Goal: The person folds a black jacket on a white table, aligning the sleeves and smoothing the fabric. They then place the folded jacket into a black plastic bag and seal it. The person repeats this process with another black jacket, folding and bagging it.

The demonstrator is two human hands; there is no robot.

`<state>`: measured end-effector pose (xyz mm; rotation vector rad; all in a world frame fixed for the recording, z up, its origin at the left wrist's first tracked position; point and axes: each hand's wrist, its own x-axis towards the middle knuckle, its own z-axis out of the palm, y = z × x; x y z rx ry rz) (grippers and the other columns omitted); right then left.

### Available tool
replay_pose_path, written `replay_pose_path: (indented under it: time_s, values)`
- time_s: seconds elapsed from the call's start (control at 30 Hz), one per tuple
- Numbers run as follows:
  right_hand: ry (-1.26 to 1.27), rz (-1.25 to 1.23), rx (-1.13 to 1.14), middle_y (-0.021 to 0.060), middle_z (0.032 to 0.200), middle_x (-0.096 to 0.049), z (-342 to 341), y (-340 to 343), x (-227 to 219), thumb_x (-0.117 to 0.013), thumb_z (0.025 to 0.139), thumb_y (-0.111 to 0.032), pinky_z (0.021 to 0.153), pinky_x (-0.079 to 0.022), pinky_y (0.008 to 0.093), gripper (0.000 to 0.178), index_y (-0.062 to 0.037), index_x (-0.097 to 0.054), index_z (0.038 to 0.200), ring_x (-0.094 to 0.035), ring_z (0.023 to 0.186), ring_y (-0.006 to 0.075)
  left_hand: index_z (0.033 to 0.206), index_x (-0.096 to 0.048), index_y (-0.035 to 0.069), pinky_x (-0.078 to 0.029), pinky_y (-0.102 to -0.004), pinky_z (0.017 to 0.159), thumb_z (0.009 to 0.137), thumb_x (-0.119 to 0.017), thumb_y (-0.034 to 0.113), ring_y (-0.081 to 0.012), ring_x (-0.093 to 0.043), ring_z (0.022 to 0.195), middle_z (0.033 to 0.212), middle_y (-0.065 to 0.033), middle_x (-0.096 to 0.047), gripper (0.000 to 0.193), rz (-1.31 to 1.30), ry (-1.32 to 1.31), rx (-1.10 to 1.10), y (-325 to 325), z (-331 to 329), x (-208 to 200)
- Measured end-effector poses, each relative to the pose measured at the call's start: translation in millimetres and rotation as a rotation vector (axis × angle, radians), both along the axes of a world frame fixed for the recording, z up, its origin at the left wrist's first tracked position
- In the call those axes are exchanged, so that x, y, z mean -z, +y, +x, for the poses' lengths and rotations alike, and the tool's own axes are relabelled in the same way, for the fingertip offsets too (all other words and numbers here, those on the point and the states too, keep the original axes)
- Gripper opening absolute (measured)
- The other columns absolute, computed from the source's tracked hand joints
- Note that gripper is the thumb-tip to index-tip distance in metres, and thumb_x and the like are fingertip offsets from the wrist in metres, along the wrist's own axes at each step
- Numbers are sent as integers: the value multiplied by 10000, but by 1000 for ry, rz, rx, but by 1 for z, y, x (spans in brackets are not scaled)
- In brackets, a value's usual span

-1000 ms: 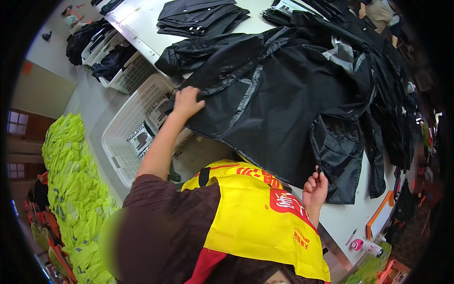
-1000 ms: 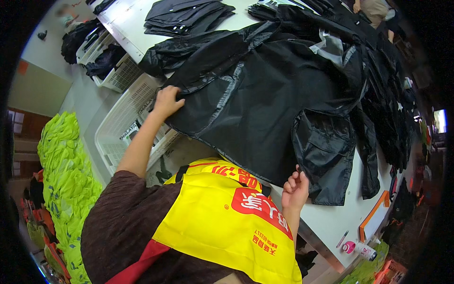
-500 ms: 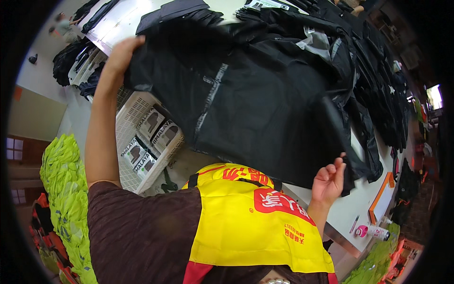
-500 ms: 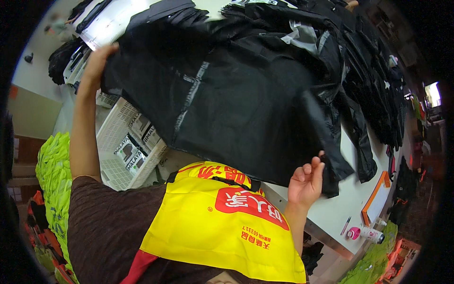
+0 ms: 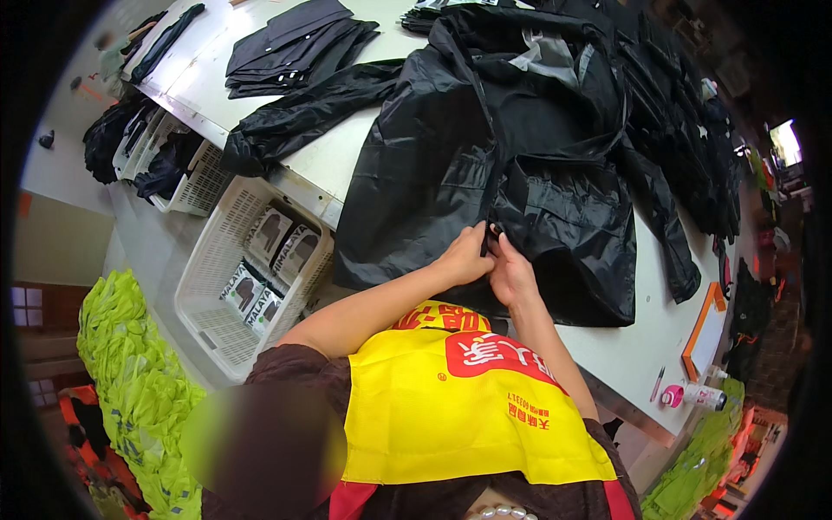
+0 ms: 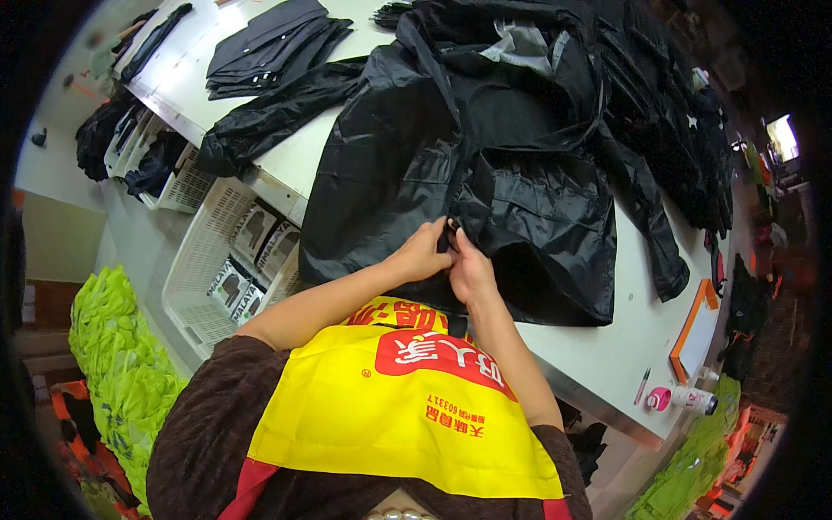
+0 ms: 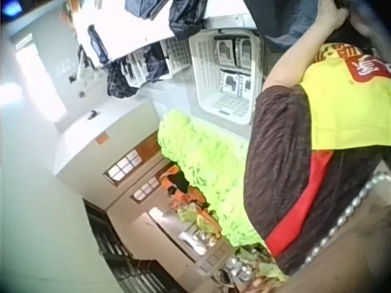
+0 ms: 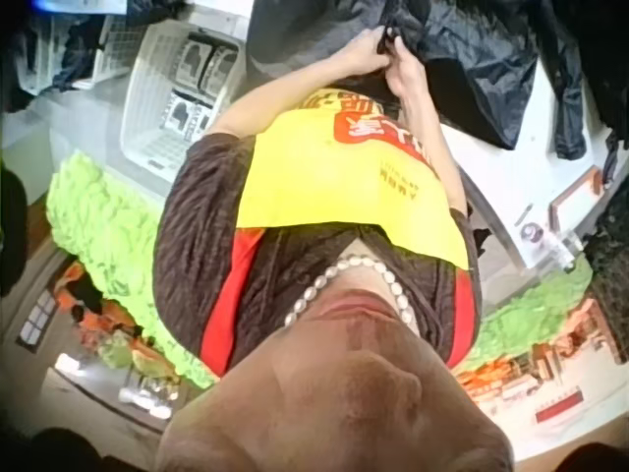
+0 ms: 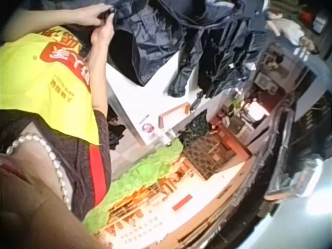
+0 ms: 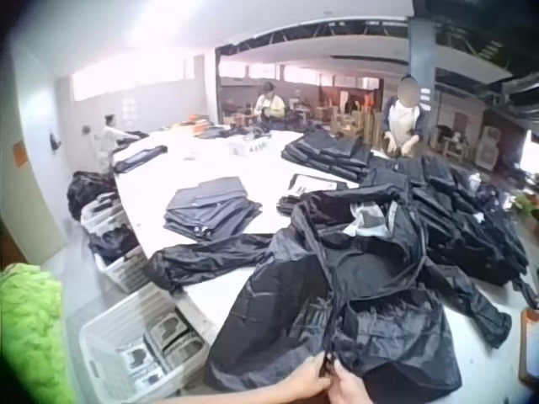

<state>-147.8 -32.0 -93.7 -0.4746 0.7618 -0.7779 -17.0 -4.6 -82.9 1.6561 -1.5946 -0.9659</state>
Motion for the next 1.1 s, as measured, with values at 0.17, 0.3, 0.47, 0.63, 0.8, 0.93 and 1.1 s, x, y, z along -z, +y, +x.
replay_pose_path:
  time_s: [0.17, 0.3, 0.47, 0.63, 0.8, 0.93, 1.1]
  values:
    - [78, -61, 61, 65, 1152, -586, -6, -9, -24, -538, 913, -226, 978, -337, 322, 298, -57, -571, 1157, -492, 1093, 181, 1361, -257, -58, -415, -357, 867, 786, -642, 337, -345, -487, 1014, 1112, -252, -436, 797, 183, -40, 325, 35, -3, -44]
    - [343, -145, 159, 63, 1059, -616, 1, -12, -25, -600, 865, -166, 845, -433, 305, 270, -24, -602, 1094, -571, 932, 169, 1383, -287, 20, -434, -317, 856, 834, -618, 298, -270, -513, 985, 1104, -199, -452, 699, 206, 113, 409, 48, 5, -47]
    - [578, -330, 379, 67, 1050, -617, 25, -9, -13, -574, 869, -162, 848, -436, 303, 314, 4, -552, 1134, -573, 936, 194, 1158, -556, 26, -466, -226, 702, 911, -529, 329, -139, -556, 796, 861, -67, -569, 392, 646, 495, 226, 58, 35, -45]
    - [126, -3, 366, 68, 979, -631, 32, -15, -33, -551, 893, -162, 718, -527, 328, 230, -13, -586, 1064, -628, 838, 194, 1194, -475, 10, -431, -331, 839, 863, -559, 454, -200, -545, 988, 1088, -123, -574, 559, 1132, 1381, -206, 61, 44, -55]
    - [114, -49, 423, 67, 1029, -613, 30, -11, -36, -542, 889, -133, 739, -510, 299, 257, -10, -558, 1114, -614, 863, 189, 1195, -478, 66, -271, -455, 1038, 832, -633, 330, -271, -405, 1211, 1226, -128, -508, 475, 638, 1615, -585, 27, 8, -52]
    - [137, -69, 357, 66, 926, -644, 22, -7, -48, -534, 896, -177, 660, -528, 295, 219, -13, -615, 1015, -634, 790, 172, 1137, -522, 40, -412, -434, 951, 799, -672, 113, -253, -543, 1062, 1114, -119, -580, 377, 679, 1682, -488, 22, 2, -47]
    - [211, -76, 369, 56, 995, -627, 5, 0, -60, -584, 846, -132, 717, -493, 276, 268, 18, -585, 1067, -610, 842, 167, 1053, -580, 34, -500, -395, 818, 786, -679, 94, -240, -616, 887, 1000, -104, -628, 290, 991, 1518, -328, 18, 6, -67]
